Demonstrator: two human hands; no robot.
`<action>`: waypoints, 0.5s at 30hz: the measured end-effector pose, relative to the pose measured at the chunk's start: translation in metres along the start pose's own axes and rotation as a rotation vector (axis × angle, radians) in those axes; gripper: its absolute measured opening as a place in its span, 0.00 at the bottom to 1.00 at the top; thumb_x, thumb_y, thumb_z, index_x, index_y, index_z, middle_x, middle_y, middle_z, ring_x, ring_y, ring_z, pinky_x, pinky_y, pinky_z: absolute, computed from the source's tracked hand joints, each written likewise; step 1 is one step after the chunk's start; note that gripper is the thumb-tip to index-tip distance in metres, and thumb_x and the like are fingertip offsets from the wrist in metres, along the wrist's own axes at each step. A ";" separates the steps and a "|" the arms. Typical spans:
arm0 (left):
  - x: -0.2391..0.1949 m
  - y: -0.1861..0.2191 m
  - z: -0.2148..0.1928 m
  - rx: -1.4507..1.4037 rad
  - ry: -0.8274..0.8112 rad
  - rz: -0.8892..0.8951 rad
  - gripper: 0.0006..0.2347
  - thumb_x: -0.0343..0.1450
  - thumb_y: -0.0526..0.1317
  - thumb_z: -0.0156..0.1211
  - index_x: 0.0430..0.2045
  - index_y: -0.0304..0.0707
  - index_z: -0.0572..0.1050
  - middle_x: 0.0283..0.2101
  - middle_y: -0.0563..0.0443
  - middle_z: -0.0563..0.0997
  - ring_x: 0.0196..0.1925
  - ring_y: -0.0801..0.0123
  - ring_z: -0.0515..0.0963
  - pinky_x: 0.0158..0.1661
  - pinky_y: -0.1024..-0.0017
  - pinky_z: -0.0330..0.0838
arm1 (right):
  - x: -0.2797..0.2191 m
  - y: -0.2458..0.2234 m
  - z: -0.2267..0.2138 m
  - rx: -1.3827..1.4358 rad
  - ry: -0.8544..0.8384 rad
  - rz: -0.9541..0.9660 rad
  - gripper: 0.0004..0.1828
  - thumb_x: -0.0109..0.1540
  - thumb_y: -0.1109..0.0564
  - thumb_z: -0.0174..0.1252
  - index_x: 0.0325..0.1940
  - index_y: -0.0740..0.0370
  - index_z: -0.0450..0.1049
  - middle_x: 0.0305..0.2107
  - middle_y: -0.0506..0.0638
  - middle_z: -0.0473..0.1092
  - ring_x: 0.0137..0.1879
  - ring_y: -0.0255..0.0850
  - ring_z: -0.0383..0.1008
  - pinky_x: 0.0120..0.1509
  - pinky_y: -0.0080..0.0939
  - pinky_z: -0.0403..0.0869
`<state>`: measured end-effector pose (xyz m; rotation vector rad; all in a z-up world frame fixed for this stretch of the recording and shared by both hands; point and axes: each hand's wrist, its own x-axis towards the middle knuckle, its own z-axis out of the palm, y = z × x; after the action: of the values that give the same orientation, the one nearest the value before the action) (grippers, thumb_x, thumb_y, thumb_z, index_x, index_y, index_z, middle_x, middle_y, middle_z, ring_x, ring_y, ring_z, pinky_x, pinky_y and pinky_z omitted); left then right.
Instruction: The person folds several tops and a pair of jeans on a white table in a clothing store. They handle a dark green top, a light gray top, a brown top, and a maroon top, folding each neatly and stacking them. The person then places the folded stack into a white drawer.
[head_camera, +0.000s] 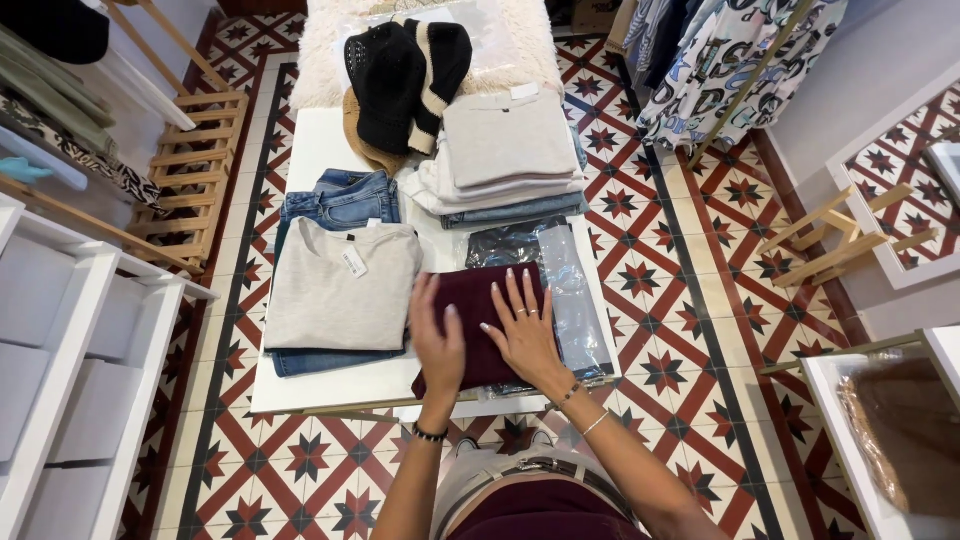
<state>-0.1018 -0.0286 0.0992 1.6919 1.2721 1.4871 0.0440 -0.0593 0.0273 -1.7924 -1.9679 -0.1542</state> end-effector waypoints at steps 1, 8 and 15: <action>0.006 -0.004 0.013 0.086 -0.119 0.226 0.18 0.74 0.31 0.51 0.60 0.29 0.69 0.63 0.32 0.70 0.67 0.44 0.68 0.67 0.52 0.55 | -0.003 0.000 -0.004 0.049 0.067 0.037 0.33 0.70 0.41 0.46 0.76 0.61 0.57 0.76 0.62 0.45 0.81 0.60 0.39 0.78 0.69 0.39; 0.085 -0.114 0.143 0.594 -0.973 0.421 0.29 0.67 0.53 0.67 0.60 0.40 0.70 0.52 0.46 0.75 0.59 0.50 0.74 0.60 0.47 0.66 | -0.065 0.050 0.011 0.047 -0.016 0.525 0.43 0.54 0.27 0.65 0.59 0.60 0.67 0.43 0.52 0.69 0.51 0.53 0.73 0.51 0.53 0.75; 0.141 -0.106 0.137 0.236 -1.396 -0.066 0.23 0.53 0.49 0.83 0.37 0.45 0.81 0.36 0.50 0.85 0.43 0.59 0.83 0.45 0.62 0.75 | -0.048 0.045 -0.009 0.303 -0.235 0.745 0.35 0.45 0.38 0.78 0.47 0.57 0.73 0.29 0.47 0.73 0.44 0.50 0.76 0.48 0.52 0.74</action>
<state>-0.0100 0.1655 0.0356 2.0859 0.6463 -0.1064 0.0913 -0.1004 0.0049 -2.2553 -1.2370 0.5822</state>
